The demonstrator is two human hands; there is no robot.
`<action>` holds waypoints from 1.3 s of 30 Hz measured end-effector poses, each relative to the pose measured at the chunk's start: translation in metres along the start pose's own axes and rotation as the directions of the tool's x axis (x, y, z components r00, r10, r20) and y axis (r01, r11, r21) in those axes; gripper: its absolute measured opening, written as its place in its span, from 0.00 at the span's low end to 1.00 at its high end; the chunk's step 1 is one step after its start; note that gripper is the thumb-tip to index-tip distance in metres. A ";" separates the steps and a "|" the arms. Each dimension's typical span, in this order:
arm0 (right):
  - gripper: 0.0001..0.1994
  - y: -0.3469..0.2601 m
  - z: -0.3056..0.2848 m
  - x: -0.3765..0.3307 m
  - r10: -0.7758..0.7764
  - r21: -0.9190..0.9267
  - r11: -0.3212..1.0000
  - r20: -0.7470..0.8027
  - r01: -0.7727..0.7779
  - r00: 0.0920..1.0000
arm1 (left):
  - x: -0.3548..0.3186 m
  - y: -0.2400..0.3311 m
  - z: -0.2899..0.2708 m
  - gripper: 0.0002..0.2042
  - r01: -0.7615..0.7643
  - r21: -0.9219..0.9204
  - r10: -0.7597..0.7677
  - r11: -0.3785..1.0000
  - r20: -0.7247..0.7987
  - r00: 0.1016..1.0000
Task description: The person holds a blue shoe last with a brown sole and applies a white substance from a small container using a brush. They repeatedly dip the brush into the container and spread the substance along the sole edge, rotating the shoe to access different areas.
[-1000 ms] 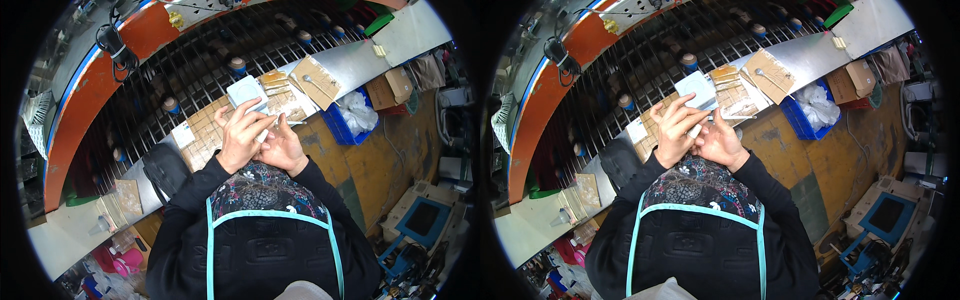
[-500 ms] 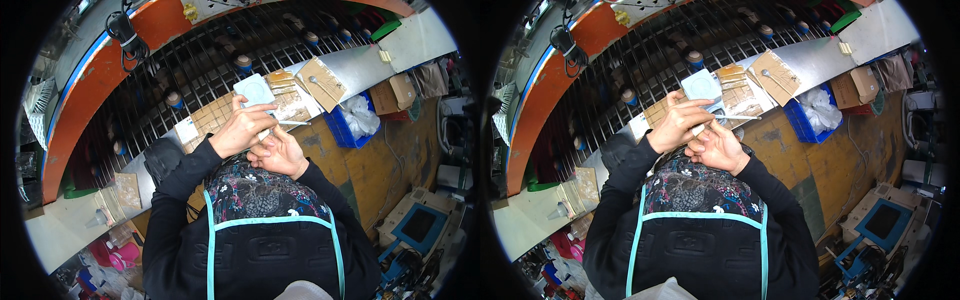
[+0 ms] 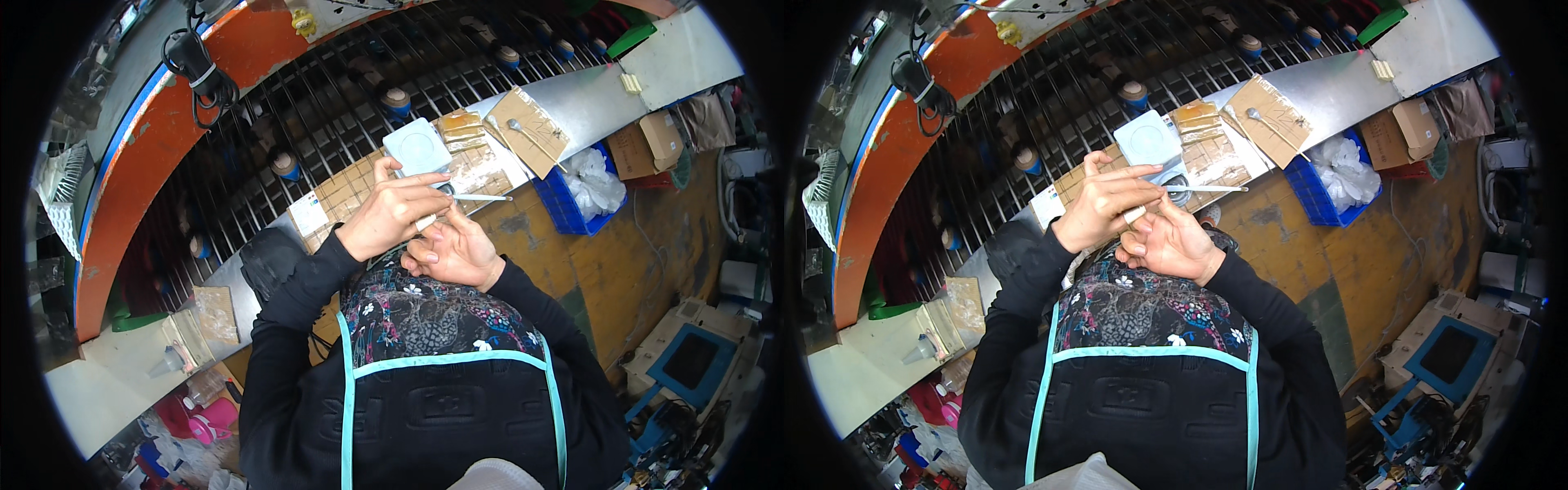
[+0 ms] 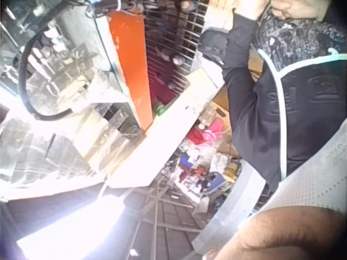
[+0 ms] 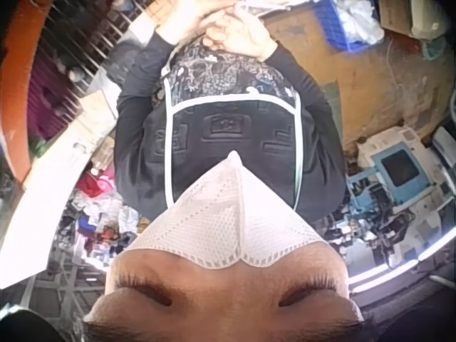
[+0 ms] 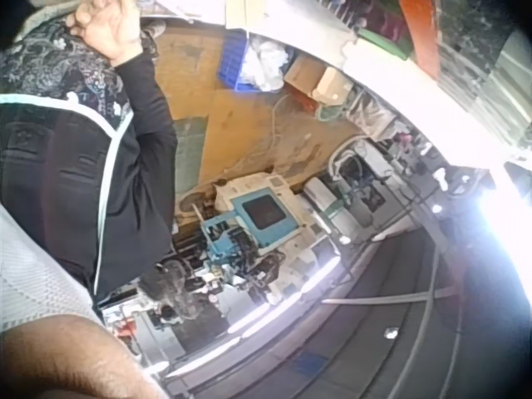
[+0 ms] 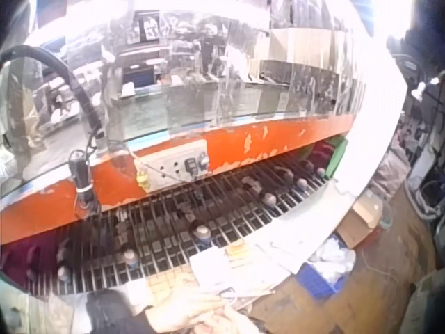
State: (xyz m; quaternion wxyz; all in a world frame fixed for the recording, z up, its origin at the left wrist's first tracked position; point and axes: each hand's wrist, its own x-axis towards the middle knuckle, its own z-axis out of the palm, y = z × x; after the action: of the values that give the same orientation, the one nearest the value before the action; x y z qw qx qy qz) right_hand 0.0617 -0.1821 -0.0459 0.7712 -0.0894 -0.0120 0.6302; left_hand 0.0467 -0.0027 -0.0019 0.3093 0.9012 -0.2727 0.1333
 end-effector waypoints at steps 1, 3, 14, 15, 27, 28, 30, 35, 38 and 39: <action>0.31 0.000 0.001 0.000 0.001 -0.013 1.000 -0.015 -0.001 1.000 | 0.000 0.002 0.000 0.11 -0.008 0.034 0.008 0.999 -0.002 1.000; 0.31 0.000 0.003 0.001 -0.008 0.007 1.000 -0.004 0.008 1.000 | -0.001 0.004 0.002 0.12 0.009 0.013 -0.008 1.000 -0.041 0.999; 0.34 -0.003 -0.002 0.006 0.000 -0.043 0.999 0.063 0.003 0.998 | -0.005 0.007 -0.003 0.22 0.004 0.047 -0.001 0.999 -0.051 0.999; 0.35 -0.003 -0.002 0.006 0.006 -0.040 0.999 0.063 -0.004 0.998 | -0.005 0.009 -0.005 0.19 -0.015 0.082 0.019 0.997 -0.047 0.999; 0.35 0.001 -0.011 0.006 -0.012 -0.078 0.997 -0.027 0.010 1.000 | 0.007 0.012 -0.008 0.10 -0.167 0.276 0.147 0.946 0.093 0.985; 0.35 0.001 -0.012 0.005 -0.010 -0.085 0.996 -0.016 0.008 1.000 | 0.008 0.011 -0.008 0.08 -0.140 0.227 0.130 0.964 0.059 0.990; 0.35 0.001 -0.014 0.004 -0.020 -0.067 0.997 0.027 0.022 0.999 | 0.010 0.008 -0.006 0.06 -0.078 0.113 0.080 0.990 -0.008 0.997; 0.34 0.001 -0.015 0.005 -0.058 0.092 0.995 0.111 0.047 0.992 | 0.012 0.003 0.003 0.04 0.107 -0.191 -0.114 0.976 -0.029 0.993; 0.35 -0.001 -0.014 0.004 -0.036 -0.010 0.999 0.136 0.038 0.990 | 0.011 0.003 0.008 0.06 0.246 -0.426 -0.262 0.871 0.021 0.965; 0.35 -0.001 -0.013 0.003 -0.051 -0.026 0.998 0.123 0.055 0.991 | 0.011 0.004 0.009 0.07 0.241 -0.412 -0.262 0.878 0.007 0.965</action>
State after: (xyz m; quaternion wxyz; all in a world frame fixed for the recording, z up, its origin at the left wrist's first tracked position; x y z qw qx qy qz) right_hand 0.0650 -0.1811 -0.0588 0.7840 -0.0616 -0.0706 0.6137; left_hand 0.0539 -0.0156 -0.0023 0.5125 0.8404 -0.1676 0.0537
